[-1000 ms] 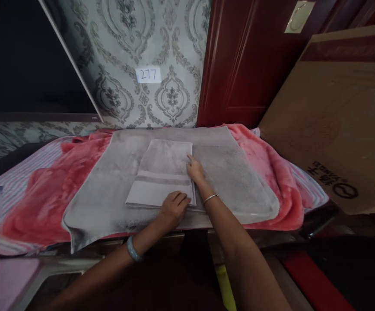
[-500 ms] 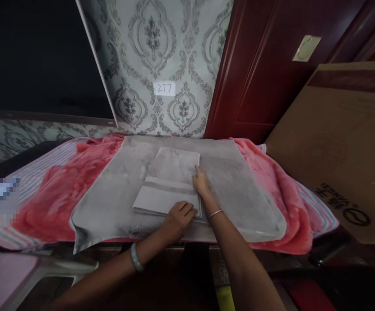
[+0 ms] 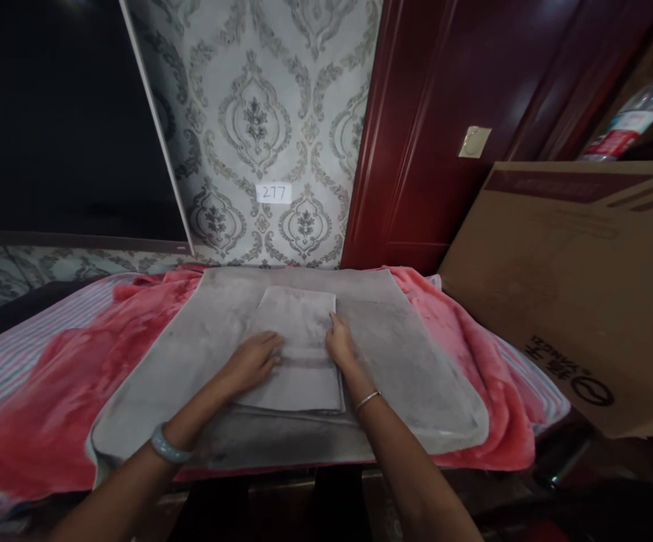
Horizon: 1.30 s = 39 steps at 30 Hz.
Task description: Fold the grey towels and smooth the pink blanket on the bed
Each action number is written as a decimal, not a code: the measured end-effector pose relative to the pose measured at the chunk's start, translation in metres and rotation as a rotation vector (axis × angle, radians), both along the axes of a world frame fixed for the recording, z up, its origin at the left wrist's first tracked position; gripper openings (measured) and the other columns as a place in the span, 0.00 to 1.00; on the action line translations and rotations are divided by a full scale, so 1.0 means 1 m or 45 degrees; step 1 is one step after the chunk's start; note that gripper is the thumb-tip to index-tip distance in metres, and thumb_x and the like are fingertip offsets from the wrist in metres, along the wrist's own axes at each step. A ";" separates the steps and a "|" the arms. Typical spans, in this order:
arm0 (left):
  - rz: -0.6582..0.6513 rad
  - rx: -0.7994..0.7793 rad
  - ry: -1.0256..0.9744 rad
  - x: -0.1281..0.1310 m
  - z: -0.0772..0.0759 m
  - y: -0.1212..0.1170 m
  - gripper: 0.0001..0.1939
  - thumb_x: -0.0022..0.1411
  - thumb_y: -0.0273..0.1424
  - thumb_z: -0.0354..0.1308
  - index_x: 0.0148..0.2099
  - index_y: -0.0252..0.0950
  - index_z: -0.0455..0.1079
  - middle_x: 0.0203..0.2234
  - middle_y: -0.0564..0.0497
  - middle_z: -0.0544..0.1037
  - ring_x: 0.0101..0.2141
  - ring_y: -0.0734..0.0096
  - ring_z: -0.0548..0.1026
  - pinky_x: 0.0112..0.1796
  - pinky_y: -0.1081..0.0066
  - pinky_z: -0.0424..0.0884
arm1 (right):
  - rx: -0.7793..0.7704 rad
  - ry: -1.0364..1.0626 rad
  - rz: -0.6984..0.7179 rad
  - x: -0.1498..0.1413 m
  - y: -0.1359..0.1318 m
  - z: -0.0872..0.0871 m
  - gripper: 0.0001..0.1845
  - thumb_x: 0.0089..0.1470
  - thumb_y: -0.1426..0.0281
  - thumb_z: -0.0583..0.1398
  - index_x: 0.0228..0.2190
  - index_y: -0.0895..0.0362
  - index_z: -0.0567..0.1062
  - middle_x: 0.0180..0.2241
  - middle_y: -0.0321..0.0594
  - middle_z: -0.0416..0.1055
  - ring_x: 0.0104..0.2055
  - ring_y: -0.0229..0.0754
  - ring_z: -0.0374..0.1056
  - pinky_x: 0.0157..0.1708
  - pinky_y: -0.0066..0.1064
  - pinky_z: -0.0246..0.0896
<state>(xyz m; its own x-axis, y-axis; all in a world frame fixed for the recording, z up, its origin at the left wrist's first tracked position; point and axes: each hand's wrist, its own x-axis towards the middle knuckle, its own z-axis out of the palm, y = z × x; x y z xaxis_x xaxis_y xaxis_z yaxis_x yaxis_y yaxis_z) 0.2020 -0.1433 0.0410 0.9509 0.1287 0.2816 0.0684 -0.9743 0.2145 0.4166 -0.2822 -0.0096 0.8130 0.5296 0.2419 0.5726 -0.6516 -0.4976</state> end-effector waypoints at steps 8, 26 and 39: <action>0.132 0.142 0.179 0.007 -0.034 0.017 0.29 0.69 0.39 0.49 0.69 0.37 0.60 0.70 0.39 0.55 0.70 0.49 0.51 0.65 0.44 0.51 | -0.150 0.017 -0.072 -0.007 -0.003 0.000 0.35 0.56 0.77 0.49 0.65 0.60 0.65 0.55 0.51 0.71 0.56 0.48 0.69 0.55 0.32 0.61; 0.117 0.146 0.090 0.003 -0.050 0.016 0.30 0.69 0.46 0.49 0.70 0.45 0.58 0.70 0.41 0.55 0.70 0.47 0.51 0.65 0.42 0.50 | -0.307 -0.300 0.194 -0.012 0.055 0.046 0.33 0.67 0.56 0.49 0.68 0.56 0.57 0.72 0.51 0.45 0.73 0.52 0.40 0.67 0.49 0.39; 0.144 -0.052 0.007 0.026 -0.010 0.032 0.20 0.70 0.34 0.46 0.59 0.40 0.72 0.56 0.43 0.76 0.56 0.54 0.72 0.57 0.50 0.66 | -0.452 -0.130 0.192 0.000 0.061 0.028 0.32 0.69 0.55 0.46 0.67 0.57 0.58 0.70 0.52 0.50 0.72 0.54 0.45 0.67 0.51 0.41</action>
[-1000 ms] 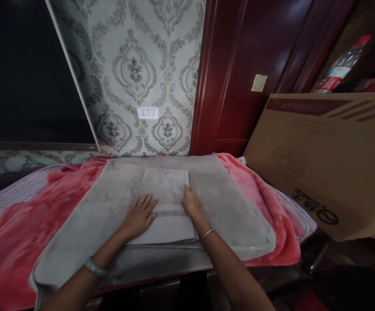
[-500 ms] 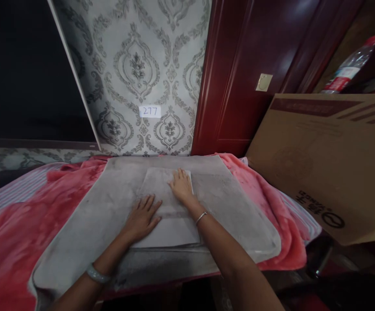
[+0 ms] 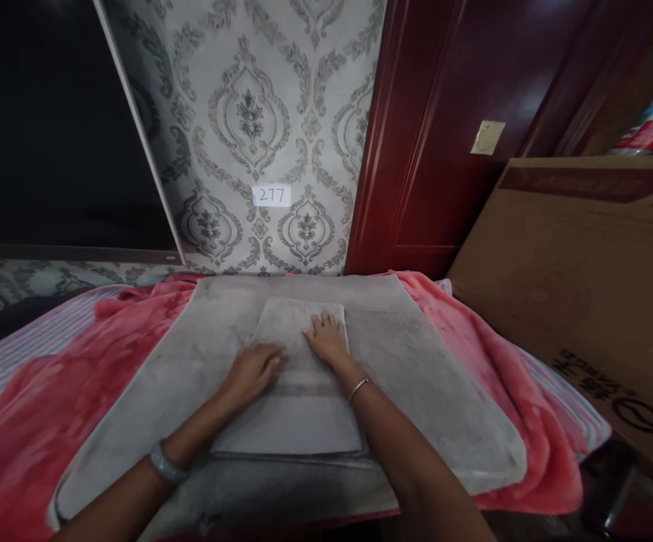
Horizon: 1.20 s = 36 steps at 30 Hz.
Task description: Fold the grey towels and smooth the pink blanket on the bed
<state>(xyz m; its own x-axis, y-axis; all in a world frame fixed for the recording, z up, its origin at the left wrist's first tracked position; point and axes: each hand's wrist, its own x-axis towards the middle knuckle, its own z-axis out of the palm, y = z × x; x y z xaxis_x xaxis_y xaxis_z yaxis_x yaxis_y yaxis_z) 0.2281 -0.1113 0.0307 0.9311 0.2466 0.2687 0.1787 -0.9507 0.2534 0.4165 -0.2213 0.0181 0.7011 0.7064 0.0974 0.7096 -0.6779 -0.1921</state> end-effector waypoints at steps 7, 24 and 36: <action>0.197 0.137 0.138 0.067 0.004 0.012 0.29 0.69 0.35 0.49 0.67 0.26 0.59 0.67 0.32 0.61 0.68 0.47 0.56 0.64 0.45 0.53 | -0.005 0.007 0.410 0.008 0.025 0.007 0.30 0.68 0.64 0.43 0.69 0.50 0.56 0.72 0.40 0.45 0.73 0.47 0.40 0.68 0.51 0.40; 0.124 0.150 0.100 0.066 -0.023 0.014 0.35 0.68 0.48 0.47 0.69 0.31 0.59 0.68 0.32 0.59 0.68 0.42 0.53 0.64 0.40 0.48 | -0.023 0.054 -0.087 0.069 -0.002 -0.019 0.35 0.67 0.54 0.44 0.69 0.56 0.54 0.72 0.49 0.45 0.73 0.52 0.41 0.67 0.50 0.38; 0.384 -0.124 -0.603 0.053 -0.026 0.025 0.30 0.65 0.32 0.47 0.68 0.32 0.54 0.69 0.35 0.55 0.68 0.49 0.54 0.63 0.45 0.55 | 0.045 -0.089 0.527 0.015 0.048 0.011 0.28 0.69 0.61 0.46 0.68 0.44 0.57 0.72 0.39 0.47 0.74 0.50 0.38 0.67 0.55 0.40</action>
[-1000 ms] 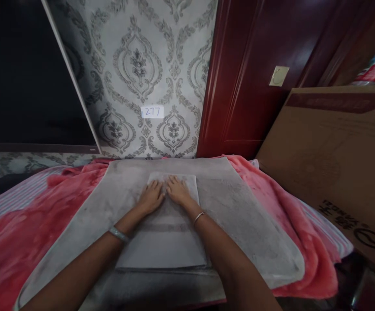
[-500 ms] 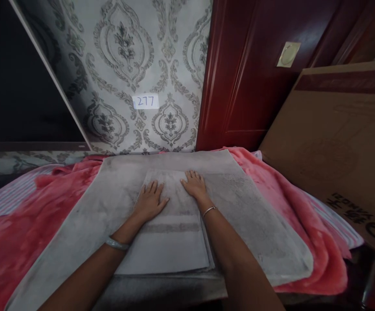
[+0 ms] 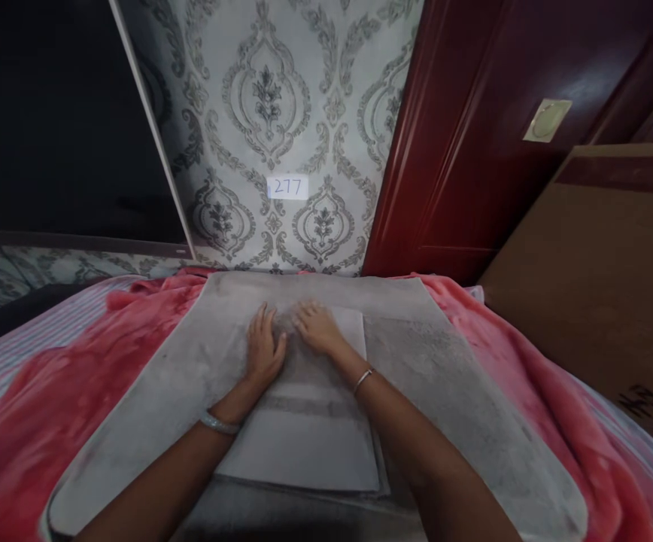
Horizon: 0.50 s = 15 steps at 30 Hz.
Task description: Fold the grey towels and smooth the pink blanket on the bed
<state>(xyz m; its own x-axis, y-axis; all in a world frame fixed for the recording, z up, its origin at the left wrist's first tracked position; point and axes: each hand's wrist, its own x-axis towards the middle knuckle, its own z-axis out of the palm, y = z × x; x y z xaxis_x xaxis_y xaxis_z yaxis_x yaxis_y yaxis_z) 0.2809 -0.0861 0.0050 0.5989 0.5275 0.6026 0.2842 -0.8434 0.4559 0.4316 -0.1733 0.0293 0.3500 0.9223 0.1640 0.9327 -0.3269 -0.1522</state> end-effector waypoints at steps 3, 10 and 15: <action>-0.069 0.083 -0.013 -0.003 0.000 -0.002 0.30 0.65 0.34 0.48 0.68 0.33 0.54 0.70 0.35 0.53 0.69 0.50 0.51 0.64 0.45 0.54 | -0.065 -0.015 0.347 -0.012 0.029 -0.010 0.27 0.69 0.61 0.48 0.67 0.42 0.58 0.71 0.38 0.50 0.73 0.48 0.41 0.68 0.52 0.42; -0.082 0.062 0.248 0.001 -0.002 -0.003 0.30 0.66 0.33 0.49 0.68 0.28 0.56 0.67 0.34 0.59 0.68 0.49 0.54 0.64 0.49 0.54 | -0.180 0.029 0.110 0.031 0.052 -0.017 0.31 0.69 0.56 0.45 0.69 0.47 0.53 0.72 0.40 0.47 0.73 0.50 0.43 0.68 0.50 0.42; -0.120 0.123 0.625 0.009 0.000 -0.007 0.29 0.68 0.36 0.47 0.65 0.24 0.62 0.64 0.29 0.64 0.66 0.39 0.56 0.63 0.44 0.53 | -0.157 0.048 0.055 0.044 0.051 -0.021 0.31 0.69 0.55 0.44 0.69 0.46 0.53 0.72 0.38 0.47 0.73 0.50 0.42 0.67 0.47 0.42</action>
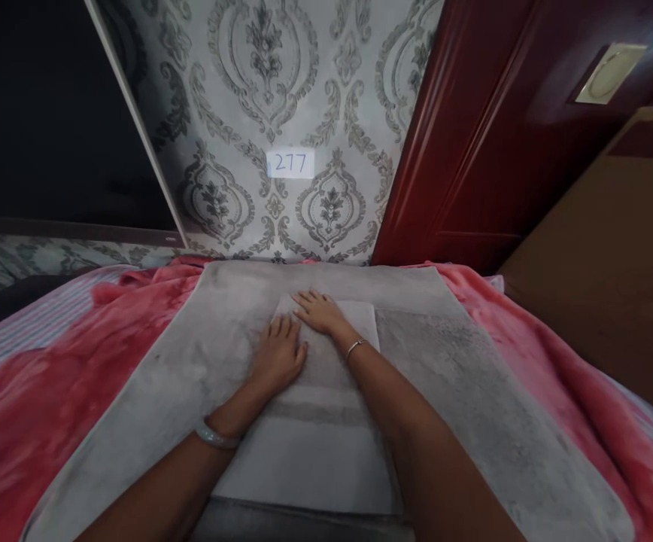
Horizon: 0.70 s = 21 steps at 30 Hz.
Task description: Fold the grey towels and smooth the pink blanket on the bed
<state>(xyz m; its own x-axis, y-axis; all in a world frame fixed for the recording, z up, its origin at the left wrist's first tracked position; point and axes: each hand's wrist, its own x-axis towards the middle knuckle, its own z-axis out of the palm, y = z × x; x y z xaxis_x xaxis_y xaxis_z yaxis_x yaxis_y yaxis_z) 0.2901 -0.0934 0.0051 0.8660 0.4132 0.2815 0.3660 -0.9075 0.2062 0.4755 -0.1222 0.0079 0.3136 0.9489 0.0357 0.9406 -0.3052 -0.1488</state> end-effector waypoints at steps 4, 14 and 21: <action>0.003 0.011 0.045 0.001 0.003 -0.002 0.31 0.68 0.40 0.47 0.66 0.22 0.60 0.65 0.28 0.62 0.67 0.38 0.54 0.63 0.45 0.52 | 0.017 0.010 -0.008 -0.001 0.002 -0.002 0.32 0.69 0.55 0.43 0.70 0.48 0.51 0.72 0.38 0.46 0.73 0.49 0.40 0.68 0.48 0.40; 0.022 0.052 0.057 -0.001 0.008 -0.004 0.30 0.69 0.41 0.46 0.65 0.27 0.63 0.66 0.31 0.62 0.66 0.41 0.56 0.62 0.46 0.54 | -0.044 -0.106 -0.331 -0.015 -0.064 0.011 0.35 0.68 0.49 0.42 0.70 0.46 0.49 0.73 0.41 0.40 0.74 0.56 0.35 0.66 0.59 0.38; -0.001 0.064 0.080 -0.002 0.012 -0.003 0.28 0.69 0.41 0.47 0.64 0.29 0.64 0.65 0.32 0.63 0.66 0.42 0.56 0.61 0.48 0.56 | -0.023 -0.058 -0.524 -0.008 -0.113 -0.001 0.34 0.68 0.50 0.41 0.70 0.48 0.52 0.73 0.40 0.42 0.74 0.54 0.38 0.66 0.57 0.43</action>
